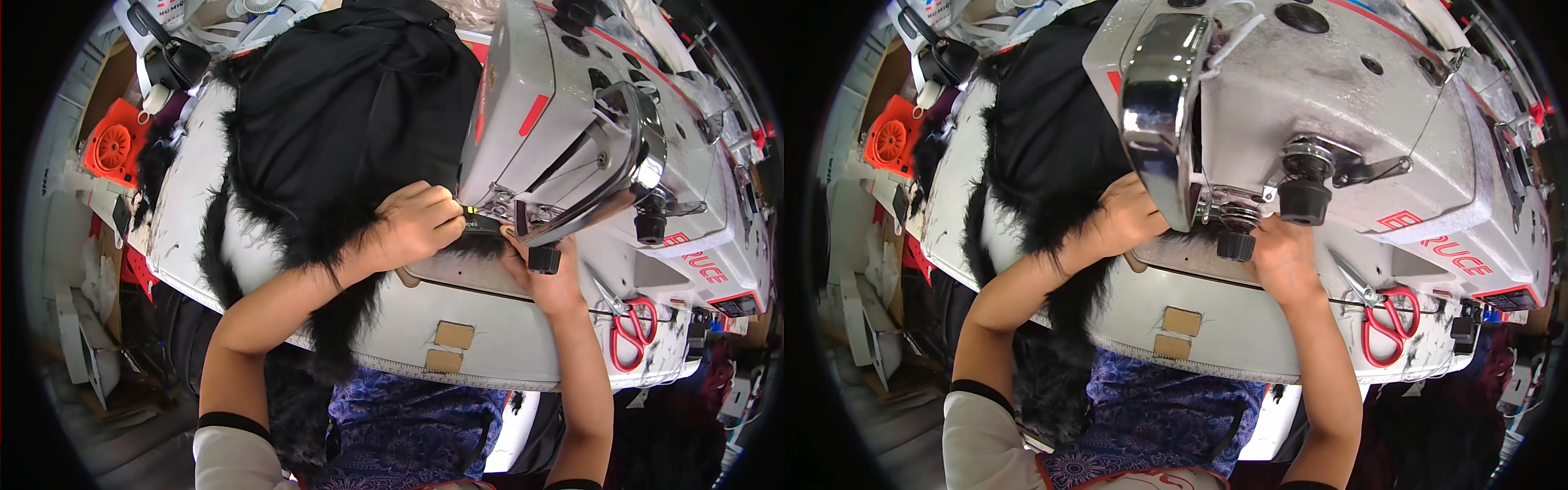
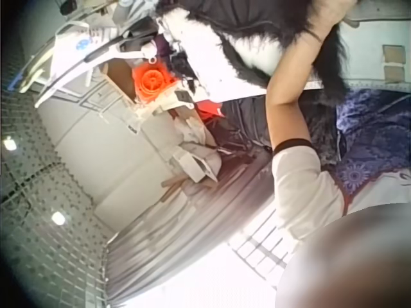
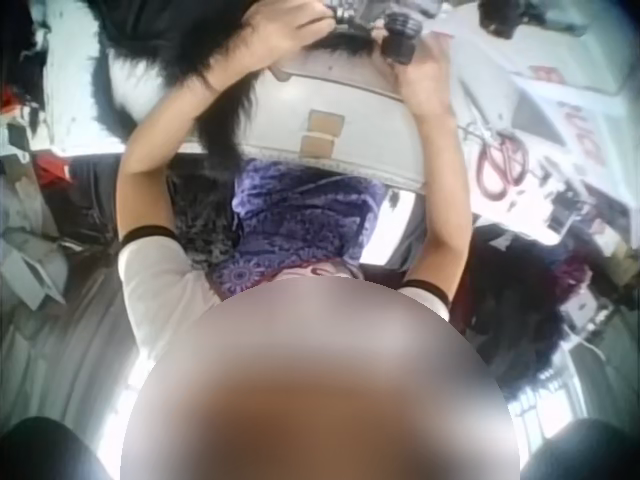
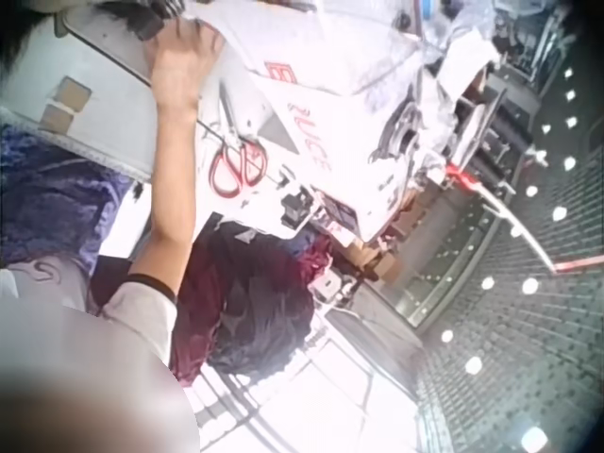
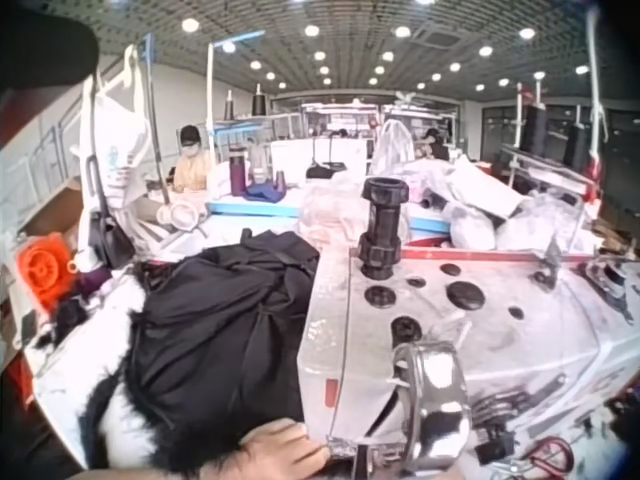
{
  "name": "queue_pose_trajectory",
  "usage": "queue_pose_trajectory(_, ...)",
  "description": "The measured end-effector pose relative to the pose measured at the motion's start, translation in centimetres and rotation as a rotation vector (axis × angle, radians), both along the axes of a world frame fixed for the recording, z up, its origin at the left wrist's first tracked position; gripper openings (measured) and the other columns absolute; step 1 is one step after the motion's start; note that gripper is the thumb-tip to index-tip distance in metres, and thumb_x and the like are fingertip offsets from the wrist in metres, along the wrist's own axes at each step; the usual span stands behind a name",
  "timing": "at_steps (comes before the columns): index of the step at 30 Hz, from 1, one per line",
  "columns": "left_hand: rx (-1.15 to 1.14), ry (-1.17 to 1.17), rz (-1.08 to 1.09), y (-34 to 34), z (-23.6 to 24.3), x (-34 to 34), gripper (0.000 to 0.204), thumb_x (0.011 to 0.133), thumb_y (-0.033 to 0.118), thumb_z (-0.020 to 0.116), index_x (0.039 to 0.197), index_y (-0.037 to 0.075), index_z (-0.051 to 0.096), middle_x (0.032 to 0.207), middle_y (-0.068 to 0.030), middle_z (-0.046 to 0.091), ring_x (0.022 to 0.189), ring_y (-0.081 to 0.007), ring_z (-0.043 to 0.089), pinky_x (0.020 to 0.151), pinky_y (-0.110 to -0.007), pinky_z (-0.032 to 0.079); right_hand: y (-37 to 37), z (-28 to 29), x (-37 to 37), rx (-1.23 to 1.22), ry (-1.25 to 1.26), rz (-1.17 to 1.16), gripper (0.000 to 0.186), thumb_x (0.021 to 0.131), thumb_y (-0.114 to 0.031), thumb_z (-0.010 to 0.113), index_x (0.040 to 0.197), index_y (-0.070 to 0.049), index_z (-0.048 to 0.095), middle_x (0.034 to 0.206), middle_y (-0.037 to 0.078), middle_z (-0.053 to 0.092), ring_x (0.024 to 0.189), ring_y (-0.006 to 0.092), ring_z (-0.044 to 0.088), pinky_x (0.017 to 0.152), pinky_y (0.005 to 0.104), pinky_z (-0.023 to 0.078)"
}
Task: Sewing black faux fur trim onto a fabric garment using an industrial sewing machine.
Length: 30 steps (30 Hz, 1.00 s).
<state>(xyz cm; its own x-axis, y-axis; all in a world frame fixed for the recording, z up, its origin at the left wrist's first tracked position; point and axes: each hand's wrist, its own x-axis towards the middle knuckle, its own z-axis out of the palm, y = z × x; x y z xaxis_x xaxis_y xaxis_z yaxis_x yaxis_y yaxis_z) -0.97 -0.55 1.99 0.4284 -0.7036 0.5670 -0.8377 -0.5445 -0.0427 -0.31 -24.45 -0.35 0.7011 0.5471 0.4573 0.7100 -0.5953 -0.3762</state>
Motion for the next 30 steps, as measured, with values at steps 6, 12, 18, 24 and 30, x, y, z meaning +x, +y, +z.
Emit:
queue_pose_trajectory(6,-0.060,0.022,0.042,-0.4,-0.2,0.4,0.026,0.061,0.009,0.058,0.087,0.004,0.056,0.080,-0.0020,0.051,0.082,-0.0181,0.053,0.074,-0.029,0.047,-0.2,0.4,0.2,-0.098,-0.140,-0.027,0.038,0.059,0.002,0.070,0.093,-0.013,0.067,0.082,0.006,0.062,0.073,0.0264,0.059,0.070,0.0366,0.046)
queue_pose_trajectory(12,-0.090,0.129,0.004,0.0,-0.2,0.6,0.028,0.061,0.008,0.058,0.089,0.004,0.056,0.080,-0.0018,0.051,0.082,-0.0170,0.053,0.076,-0.027,0.047,-0.3,0.1,0.2,-0.134,-0.191,-0.054,0.036,0.060,-0.001,0.070,0.094,-0.012,0.067,0.083,0.007,0.063,0.074,0.0257,0.059,0.070,0.0361,0.046)
queue_pose_trajectory(18,-0.091,0.131,0.026,-0.2,0.0,0.3,0.027,0.063,0.007,0.057,0.090,0.004,0.056,0.084,-0.0016,0.053,0.082,-0.0168,0.053,0.078,-0.027,0.047,-0.6,-2.0,0.4,-0.213,0.005,-0.030,0.033,0.063,0.000,0.069,0.094,-0.011,0.066,0.080,0.008,0.062,0.072,0.0238,0.059,0.068,0.0338,0.046)
queue_pose_trajectory(24,-0.071,0.161,0.095,-0.3,-0.1,-0.2,0.026,0.064,0.007,0.056,0.090,0.004,0.057,0.086,-0.0011,0.055,0.085,-0.0166,0.054,0.079,-0.027,0.047,0.2,-0.1,0.0,-0.205,0.078,0.033,0.049,0.060,0.008,0.063,0.104,-0.013,0.063,0.087,0.008,0.061,0.077,0.0250,0.058,0.072,0.0345,0.045)
queue_pose_trajectory(30,-0.055,0.133,0.095,-0.4,0.1,-0.2,0.025,0.064,0.008,0.056,0.088,0.004,0.057,0.088,-0.0003,0.055,0.087,-0.0161,0.054,0.079,-0.027,0.047,0.4,-0.1,0.0,-0.169,-0.065,0.028,0.060,0.055,0.013,0.059,0.108,-0.014,0.061,0.094,0.007,0.061,0.083,0.0267,0.057,0.079,0.0375,0.044)
